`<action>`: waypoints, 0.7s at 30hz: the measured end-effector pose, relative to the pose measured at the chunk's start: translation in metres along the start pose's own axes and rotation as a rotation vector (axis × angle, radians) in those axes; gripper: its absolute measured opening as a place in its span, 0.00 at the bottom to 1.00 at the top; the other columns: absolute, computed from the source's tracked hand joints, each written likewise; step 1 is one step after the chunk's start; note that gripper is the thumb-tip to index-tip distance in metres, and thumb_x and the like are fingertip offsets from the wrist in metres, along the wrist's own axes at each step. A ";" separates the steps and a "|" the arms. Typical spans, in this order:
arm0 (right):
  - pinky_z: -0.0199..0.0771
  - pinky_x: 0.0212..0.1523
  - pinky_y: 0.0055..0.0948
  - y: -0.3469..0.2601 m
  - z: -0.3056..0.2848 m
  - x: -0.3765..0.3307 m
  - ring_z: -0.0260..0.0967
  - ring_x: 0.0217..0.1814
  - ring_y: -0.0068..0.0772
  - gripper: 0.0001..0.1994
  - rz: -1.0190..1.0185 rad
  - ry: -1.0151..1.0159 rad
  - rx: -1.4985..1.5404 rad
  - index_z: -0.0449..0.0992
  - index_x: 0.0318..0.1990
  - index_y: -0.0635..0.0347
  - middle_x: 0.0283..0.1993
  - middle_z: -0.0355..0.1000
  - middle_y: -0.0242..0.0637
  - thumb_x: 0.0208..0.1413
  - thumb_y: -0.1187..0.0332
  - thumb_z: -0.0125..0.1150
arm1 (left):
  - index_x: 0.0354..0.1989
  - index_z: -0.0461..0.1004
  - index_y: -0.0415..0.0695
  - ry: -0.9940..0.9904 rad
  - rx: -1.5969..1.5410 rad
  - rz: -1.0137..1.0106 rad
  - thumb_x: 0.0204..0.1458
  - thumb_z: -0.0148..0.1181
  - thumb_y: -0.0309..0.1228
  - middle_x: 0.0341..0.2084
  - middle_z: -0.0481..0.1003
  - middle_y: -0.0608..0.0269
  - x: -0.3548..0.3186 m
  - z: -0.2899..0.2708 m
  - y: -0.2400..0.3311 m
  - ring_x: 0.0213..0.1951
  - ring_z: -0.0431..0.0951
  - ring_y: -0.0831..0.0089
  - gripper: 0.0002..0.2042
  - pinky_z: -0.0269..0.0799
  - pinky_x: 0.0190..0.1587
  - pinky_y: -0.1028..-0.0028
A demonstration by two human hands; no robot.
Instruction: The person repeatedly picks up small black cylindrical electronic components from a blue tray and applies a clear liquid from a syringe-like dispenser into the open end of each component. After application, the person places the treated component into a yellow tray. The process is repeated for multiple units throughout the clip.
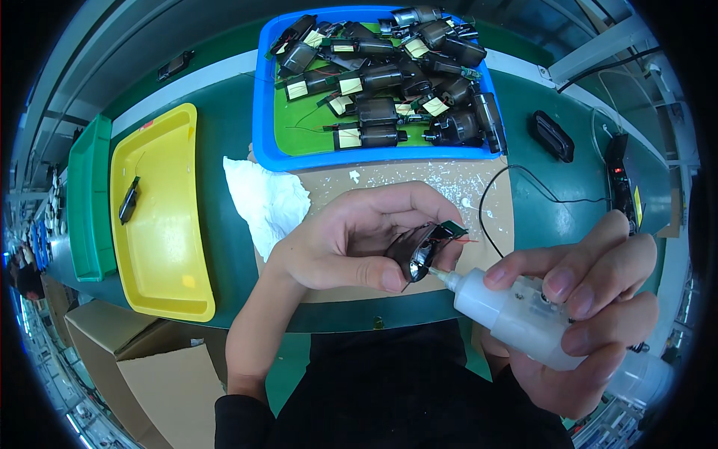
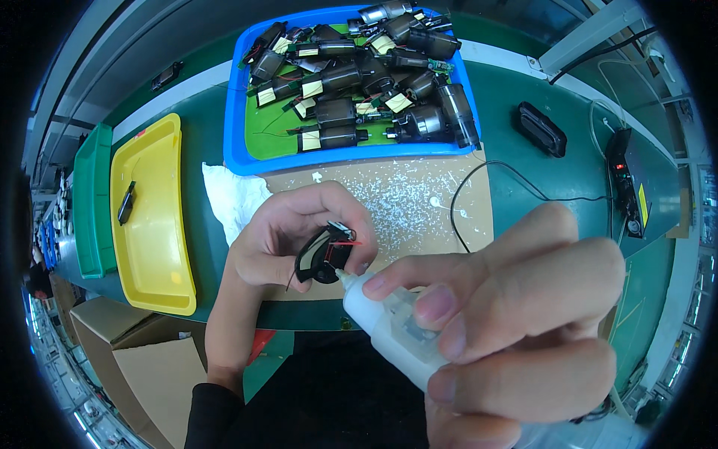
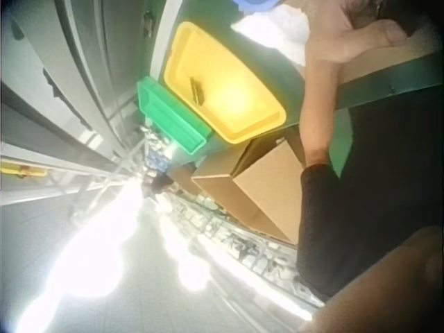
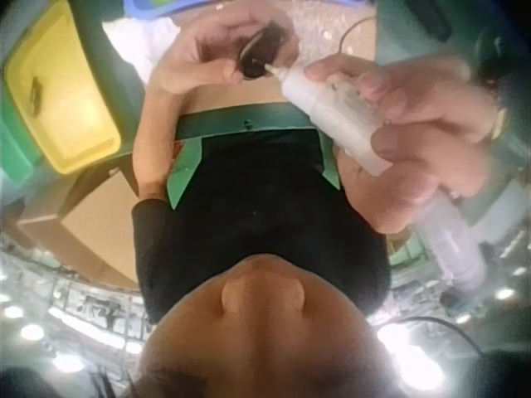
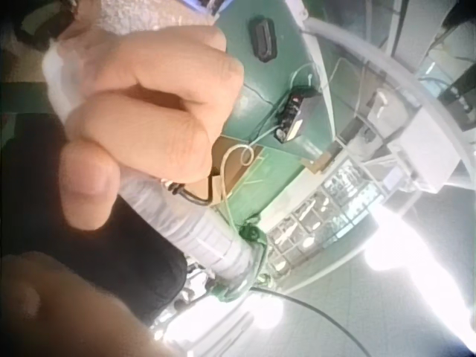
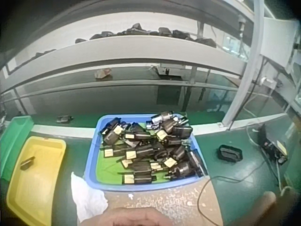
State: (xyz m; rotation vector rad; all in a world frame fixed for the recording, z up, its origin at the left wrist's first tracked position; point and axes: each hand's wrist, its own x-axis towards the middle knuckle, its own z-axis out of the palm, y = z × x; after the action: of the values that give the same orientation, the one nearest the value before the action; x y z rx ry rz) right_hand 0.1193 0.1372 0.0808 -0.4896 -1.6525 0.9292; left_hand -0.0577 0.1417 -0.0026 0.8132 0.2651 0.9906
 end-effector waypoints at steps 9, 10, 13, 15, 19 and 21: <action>0.81 0.28 0.31 0.004 0.008 -0.006 0.55 0.39 0.27 0.15 -0.074 0.084 -0.025 0.60 0.25 0.56 0.35 0.54 0.36 0.58 0.56 0.43 | 0.42 0.63 0.33 -0.005 -0.003 -0.004 0.39 0.68 0.36 0.29 0.69 0.54 -0.001 0.000 -0.002 0.33 0.69 0.70 0.27 0.62 0.37 0.74; 0.81 0.28 0.31 0.004 0.008 -0.006 0.55 0.39 0.27 0.15 -0.063 0.079 -0.013 0.60 0.25 0.56 0.35 0.54 0.36 0.58 0.56 0.42 | 0.42 0.63 0.33 0.000 -0.001 -0.005 0.39 0.68 0.37 0.29 0.69 0.54 -0.001 0.000 -0.002 0.33 0.69 0.70 0.26 0.62 0.37 0.74; 0.80 0.28 0.31 0.003 0.006 -0.005 0.54 0.39 0.27 0.15 -0.028 0.061 0.011 0.60 0.26 0.56 0.35 0.54 0.35 0.59 0.56 0.42 | 0.41 0.63 0.33 0.003 -0.001 0.010 0.39 0.68 0.37 0.29 0.69 0.54 -0.001 0.000 -0.002 0.32 0.69 0.69 0.26 0.62 0.37 0.74; 0.80 0.29 0.32 0.000 0.004 -0.004 0.54 0.39 0.27 0.15 -0.005 0.042 0.012 0.60 0.26 0.56 0.36 0.54 0.35 0.59 0.56 0.42 | 0.41 0.63 0.33 -0.002 -0.006 0.019 0.39 0.68 0.37 0.29 0.69 0.54 0.000 0.001 -0.002 0.32 0.69 0.69 0.26 0.62 0.37 0.74; 0.80 0.30 0.33 0.003 0.004 -0.005 0.54 0.40 0.27 0.15 0.002 0.035 0.034 0.60 0.27 0.56 0.36 0.53 0.35 0.59 0.56 0.41 | 0.41 0.63 0.33 -0.009 -0.006 0.011 0.40 0.68 0.36 0.29 0.69 0.54 -0.002 -0.001 -0.004 0.32 0.69 0.69 0.26 0.62 0.37 0.74; 0.80 0.30 0.33 0.003 0.002 -0.005 0.54 0.40 0.27 0.15 0.013 0.018 0.049 0.59 0.27 0.56 0.36 0.53 0.35 0.59 0.56 0.41 | 0.41 0.63 0.33 -0.015 -0.014 0.022 0.40 0.67 0.36 0.30 0.69 0.54 -0.001 -0.001 -0.004 0.33 0.69 0.69 0.26 0.62 0.37 0.74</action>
State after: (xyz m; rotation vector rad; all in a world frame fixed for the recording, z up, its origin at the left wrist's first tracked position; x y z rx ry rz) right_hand 0.1182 0.1343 0.0751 -0.4745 -1.6087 0.9697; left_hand -0.0564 0.1399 -0.0068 0.8117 0.2364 1.0053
